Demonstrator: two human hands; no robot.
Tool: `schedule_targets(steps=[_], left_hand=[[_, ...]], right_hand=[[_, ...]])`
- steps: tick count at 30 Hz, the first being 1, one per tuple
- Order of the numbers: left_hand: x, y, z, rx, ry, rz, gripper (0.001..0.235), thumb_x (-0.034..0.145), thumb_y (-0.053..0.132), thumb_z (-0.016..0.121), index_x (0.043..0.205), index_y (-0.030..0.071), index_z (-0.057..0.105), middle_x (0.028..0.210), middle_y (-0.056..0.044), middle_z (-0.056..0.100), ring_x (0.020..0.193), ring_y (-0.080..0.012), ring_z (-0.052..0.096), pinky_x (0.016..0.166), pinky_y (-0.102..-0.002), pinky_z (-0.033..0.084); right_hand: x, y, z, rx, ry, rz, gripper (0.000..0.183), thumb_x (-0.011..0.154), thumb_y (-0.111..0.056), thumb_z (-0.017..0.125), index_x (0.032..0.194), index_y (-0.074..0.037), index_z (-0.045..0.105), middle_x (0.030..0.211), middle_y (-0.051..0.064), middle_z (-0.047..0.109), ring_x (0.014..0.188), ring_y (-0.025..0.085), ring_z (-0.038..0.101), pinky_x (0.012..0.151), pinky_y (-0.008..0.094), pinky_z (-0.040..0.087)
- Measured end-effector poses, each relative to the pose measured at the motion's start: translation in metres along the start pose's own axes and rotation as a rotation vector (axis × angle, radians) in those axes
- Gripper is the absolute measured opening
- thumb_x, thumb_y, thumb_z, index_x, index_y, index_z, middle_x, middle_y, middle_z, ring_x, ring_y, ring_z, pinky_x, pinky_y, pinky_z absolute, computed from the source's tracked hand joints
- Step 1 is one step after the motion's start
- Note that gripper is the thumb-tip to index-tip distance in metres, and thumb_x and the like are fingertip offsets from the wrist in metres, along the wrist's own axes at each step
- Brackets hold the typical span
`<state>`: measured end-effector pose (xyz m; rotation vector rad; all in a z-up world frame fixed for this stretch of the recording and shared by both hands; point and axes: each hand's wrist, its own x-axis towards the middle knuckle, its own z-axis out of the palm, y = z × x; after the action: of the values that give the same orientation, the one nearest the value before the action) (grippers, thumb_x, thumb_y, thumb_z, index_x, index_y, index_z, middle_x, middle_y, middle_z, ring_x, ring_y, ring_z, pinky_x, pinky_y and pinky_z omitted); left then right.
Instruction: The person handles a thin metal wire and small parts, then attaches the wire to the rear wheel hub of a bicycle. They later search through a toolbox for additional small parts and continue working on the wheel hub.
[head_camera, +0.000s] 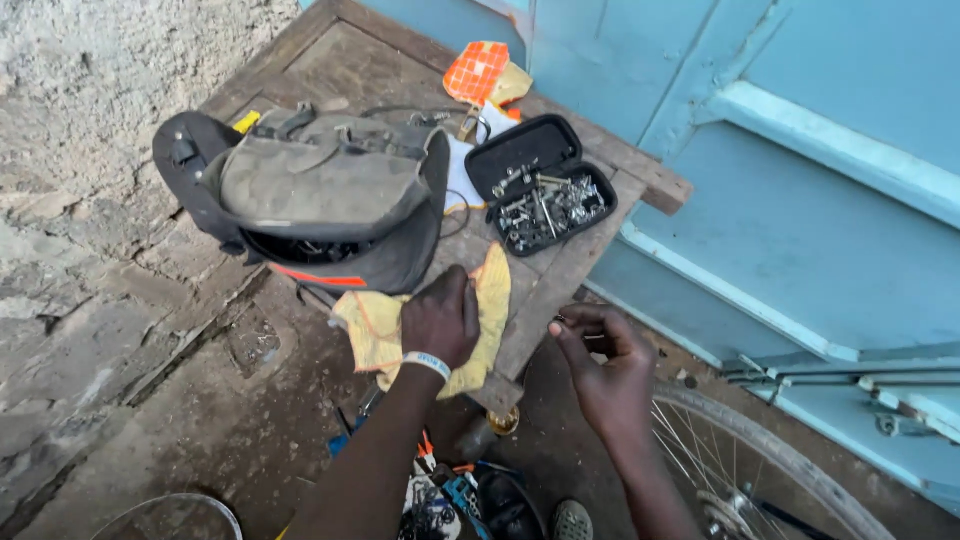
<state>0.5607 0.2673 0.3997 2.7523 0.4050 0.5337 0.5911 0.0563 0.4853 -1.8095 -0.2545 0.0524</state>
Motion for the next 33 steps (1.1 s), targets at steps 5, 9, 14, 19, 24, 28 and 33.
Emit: schedule_targets(steps=[5, 9, 14, 19, 24, 28, 33], left_hand=[[0.012, 0.008, -0.020, 0.081, 0.107, 0.083, 0.029, 0.103, 0.037, 0.042, 0.079, 0.021, 0.051, 0.056, -0.002, 0.054, 0.052, -0.0251, 0.067, 0.048, -0.035, 0.053], [0.015, 0.007, -0.023, 0.062, 0.108, 0.104, 0.028, 0.100, 0.034, 0.045, 0.076, 0.021, 0.051, 0.056, -0.004, 0.053, 0.052, -0.0260, 0.066, 0.047, -0.034, 0.053], [0.014, 0.006, -0.020, 0.073, 0.111, 0.090, 0.028, 0.100, 0.034, 0.045, 0.076, 0.021, 0.051, 0.055, -0.002, 0.052, 0.050, -0.0225, 0.065, 0.046, -0.031, 0.052], [0.019, 0.009, -0.025, 0.032, 0.097, 0.078, 0.030, 0.101, 0.033, 0.044, 0.074, 0.021, 0.051, 0.054, -0.001, 0.049, 0.048, -0.0215, 0.063, 0.045, -0.030, 0.051], [0.019, 0.008, -0.024, 0.028, 0.133, 0.114, 0.027, 0.100, 0.031, 0.047, 0.075, 0.020, 0.051, 0.055, -0.002, 0.049, 0.049, -0.0225, 0.063, 0.045, -0.030, 0.052], [0.019, 0.007, -0.022, 0.022, 0.135, 0.121, 0.026, 0.098, 0.031, 0.049, 0.075, 0.021, 0.052, 0.055, -0.001, 0.049, 0.049, -0.0227, 0.063, 0.045, -0.030, 0.052], [0.022, 0.008, -0.025, 0.004, 0.136, 0.124, 0.027, 0.099, 0.029, 0.048, 0.074, 0.019, 0.051, 0.055, -0.003, 0.048, 0.048, -0.0227, 0.062, 0.045, -0.029, 0.052]], right_hand=[[0.035, 0.013, 0.027, 0.026, 0.049, 0.066, 0.016, 0.088, -0.003, 0.080, 0.103, -0.004, 0.076, 0.083, 0.015, 0.075, 0.077, 0.020, 0.071, 0.066, 0.034, 0.057], [0.051, 0.036, 0.041, -0.032, 0.008, 0.015, 0.013, 0.093, -0.003, 0.075, 0.106, -0.005, 0.076, 0.084, 0.017, 0.074, 0.074, 0.024, 0.071, 0.061, 0.036, 0.056], [0.056, 0.046, 0.052, -0.088, -0.003, -0.034, 0.008, 0.098, -0.003, 0.069, 0.105, -0.002, 0.073, 0.082, 0.018, 0.071, 0.068, 0.027, 0.069, 0.058, 0.038, 0.055], [0.059, 0.055, 0.056, -0.194, 0.034, -0.079, 0.008, 0.096, -0.009, 0.073, 0.103, -0.006, 0.071, 0.084, 0.014, 0.071, 0.064, 0.027, 0.066, 0.055, 0.039, 0.052], [0.066, 0.051, 0.051, -0.175, 0.066, -0.112, 0.004, 0.098, -0.006, 0.071, 0.101, -0.005, 0.069, 0.081, 0.010, 0.064, 0.062, 0.022, 0.063, 0.055, 0.036, 0.052], [0.079, 0.057, 0.040, -0.236, 0.095, -0.127, 0.006, 0.097, -0.003, 0.073, 0.100, -0.003, 0.068, 0.081, 0.010, 0.061, 0.061, 0.023, 0.061, 0.055, 0.036, 0.050], [0.084, 0.064, 0.031, -0.211, 0.049, -0.093, 0.014, 0.093, 0.002, 0.075, 0.106, -0.002, 0.070, 0.082, 0.010, 0.058, 0.062, 0.022, 0.061, 0.054, 0.034, 0.051]])
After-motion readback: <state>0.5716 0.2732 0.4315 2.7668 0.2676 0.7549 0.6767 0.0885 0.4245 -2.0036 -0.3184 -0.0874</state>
